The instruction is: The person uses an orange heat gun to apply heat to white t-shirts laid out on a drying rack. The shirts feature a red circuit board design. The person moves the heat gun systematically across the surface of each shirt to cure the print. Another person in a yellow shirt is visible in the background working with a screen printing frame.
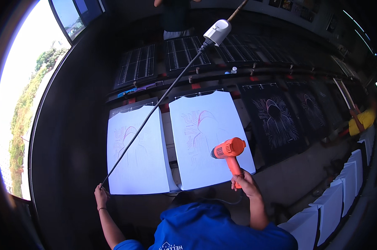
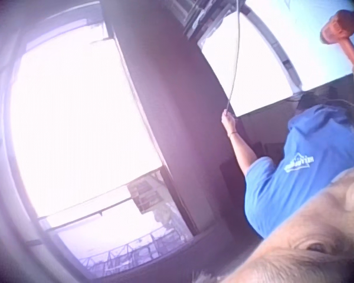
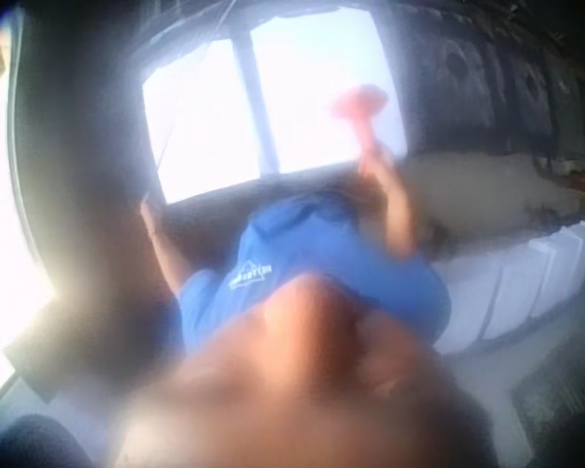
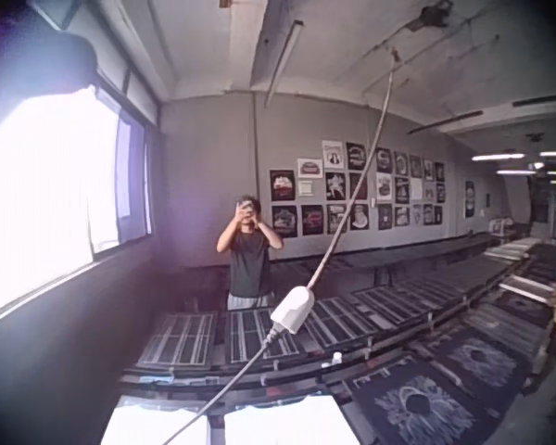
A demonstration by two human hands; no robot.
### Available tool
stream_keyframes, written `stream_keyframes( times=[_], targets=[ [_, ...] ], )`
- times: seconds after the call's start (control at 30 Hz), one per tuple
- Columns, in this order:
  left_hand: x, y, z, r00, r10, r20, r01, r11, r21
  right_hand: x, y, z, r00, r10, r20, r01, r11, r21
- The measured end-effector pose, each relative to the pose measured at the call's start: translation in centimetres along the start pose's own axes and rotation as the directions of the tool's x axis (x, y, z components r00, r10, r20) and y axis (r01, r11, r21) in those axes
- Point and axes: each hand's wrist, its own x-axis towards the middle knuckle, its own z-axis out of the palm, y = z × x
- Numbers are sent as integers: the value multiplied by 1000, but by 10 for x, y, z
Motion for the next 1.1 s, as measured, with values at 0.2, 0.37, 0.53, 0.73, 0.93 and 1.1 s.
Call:
stream_keyframes(
  times=[0.2, 0.37, 0.53, 0.73, 0.93, 1.1],
  targets=[
    [-6, -27, 46, 926, 236, -295, -136, 937, 322, 18, -35, -18, 998, 32, -52, -34, 999, -40],
    [7, -53, 87, 879, 146, -453, -3, 954, 301, 25, -89, -35, 987, 127, -101, -153, 939, -308],
    [27, -67, 79, 828, 126, -546, 45, 956, 289, 56, -140, -14, 994, 58, -93, -82, 956, -281],
    [75, -65, 62, 793, 137, -594, 62, 951, 302, 130, -175, 31, 996, -62, 60, 72, 978, -193],
    [110, -45, 75, 842, 156, -517, 16, 950, 313, 236, -135, 64, 994, 51, 98, -23, 962, -271],
    [122, -28, 100, 911, 65, -406, 24, 977, 210, 288, -101, 82, 982, 148, 122, -96, 931, -353]
  ],
)
